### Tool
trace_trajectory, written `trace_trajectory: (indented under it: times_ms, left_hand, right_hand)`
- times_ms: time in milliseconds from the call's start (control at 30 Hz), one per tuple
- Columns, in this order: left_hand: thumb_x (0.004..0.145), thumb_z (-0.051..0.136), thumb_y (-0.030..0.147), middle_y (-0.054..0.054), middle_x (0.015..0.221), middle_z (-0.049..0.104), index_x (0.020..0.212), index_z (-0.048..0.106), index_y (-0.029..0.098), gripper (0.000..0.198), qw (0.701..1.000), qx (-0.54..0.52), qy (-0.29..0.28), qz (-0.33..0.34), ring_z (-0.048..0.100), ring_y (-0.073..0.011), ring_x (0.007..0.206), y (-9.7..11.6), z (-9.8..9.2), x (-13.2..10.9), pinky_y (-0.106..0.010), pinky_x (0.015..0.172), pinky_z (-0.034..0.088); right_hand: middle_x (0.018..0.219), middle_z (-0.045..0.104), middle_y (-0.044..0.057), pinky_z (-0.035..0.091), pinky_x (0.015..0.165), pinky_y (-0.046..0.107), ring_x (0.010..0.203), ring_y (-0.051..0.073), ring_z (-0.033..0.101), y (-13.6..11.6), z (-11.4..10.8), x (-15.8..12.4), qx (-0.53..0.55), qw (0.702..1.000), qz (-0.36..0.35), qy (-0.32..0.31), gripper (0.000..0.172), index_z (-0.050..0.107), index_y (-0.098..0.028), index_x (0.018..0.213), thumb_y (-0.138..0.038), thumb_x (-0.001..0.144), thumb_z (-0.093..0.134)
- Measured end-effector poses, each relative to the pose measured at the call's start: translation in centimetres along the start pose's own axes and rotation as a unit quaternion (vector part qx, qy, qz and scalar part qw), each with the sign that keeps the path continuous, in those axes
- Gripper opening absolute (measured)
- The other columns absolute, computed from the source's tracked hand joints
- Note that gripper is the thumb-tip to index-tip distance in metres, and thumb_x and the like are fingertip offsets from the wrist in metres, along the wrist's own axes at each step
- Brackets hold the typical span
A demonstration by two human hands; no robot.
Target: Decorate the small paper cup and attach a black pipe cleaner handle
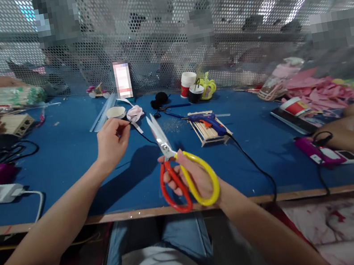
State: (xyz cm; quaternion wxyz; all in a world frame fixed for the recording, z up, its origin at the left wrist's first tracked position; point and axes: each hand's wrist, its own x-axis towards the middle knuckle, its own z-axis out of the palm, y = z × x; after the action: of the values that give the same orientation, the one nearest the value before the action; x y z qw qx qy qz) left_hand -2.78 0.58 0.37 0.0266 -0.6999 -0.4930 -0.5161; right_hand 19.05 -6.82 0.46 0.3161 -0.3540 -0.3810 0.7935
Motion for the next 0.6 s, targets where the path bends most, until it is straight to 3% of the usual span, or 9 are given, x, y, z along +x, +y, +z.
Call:
trace_trajectory:
  times_ms: [133, 300, 500, 600]
  left_hand:
    - [0.079, 0.046, 0.015, -0.004, 0.076, 0.054, 0.077, 0.055, 0.015, 0.009, 0.999, 0.037, 0.006, 0.014, 0.048, -0.0113, 0.065, -0.8, 0.2, 0.4, -0.024, 0.061, 0.039]
    - [0.078, 0.047, 0.014, -0.003, 0.073, 0.053, 0.074, 0.054, 0.016, 0.008, 0.999, 0.044, 0.012, 0.005, 0.047, -0.0109, 0.063, -1.5, 0.1, 0.7, -0.024, 0.06, 0.038]
    - [0.076, 0.049, 0.013, -0.002, 0.07, 0.053, 0.074, 0.054, 0.015, 0.005, 1.0, 0.001, 0.003, -0.016, 0.047, -0.0099, 0.061, -1.0, -0.1, 0.7, -0.023, 0.059, 0.038]
    - [0.076, 0.049, 0.015, -0.002, 0.07, 0.054, 0.074, 0.054, 0.015, 0.006, 1.0, -0.006, -0.001, -0.016, 0.048, -0.01, 0.062, -0.7, 0.0, 0.5, -0.023, 0.06, 0.039]
  right_hand:
    - [0.08, 0.064, 0.01, 0.045, 0.057, 0.026, 0.065, 0.015, 0.059, 1.6, 1.0, 0.8, 0.016, 0.998, 0.011, -0.059, 0.072, 0.048, -0.017, 0.111, -0.074, 0.067, 0.041]
    - [0.077, 0.063, 0.007, 0.047, 0.068, 0.038, 0.074, 0.022, 0.063, 1.8, 2.0, 1.3, 0.035, 0.994, 0.045, -0.093, 0.073, 0.049, -0.018, 0.103, -0.077, 0.06, 0.045]
    - [0.066, 0.059, 0.003, 0.043, 0.046, 0.024, 0.055, 0.015, 0.059, 1.2, 3.2, 2.5, 0.015, 0.998, 0.045, -0.045, 0.061, 0.047, -0.018, 0.1, -0.071, 0.072, 0.037]
    - [0.066, 0.058, 0.003, 0.041, 0.043, 0.022, 0.052, 0.014, 0.057, 0.8, 3.7, 3.2, 0.005, 0.999, 0.047, -0.028, 0.061, 0.046, -0.018, 0.101, -0.071, 0.072, 0.038]
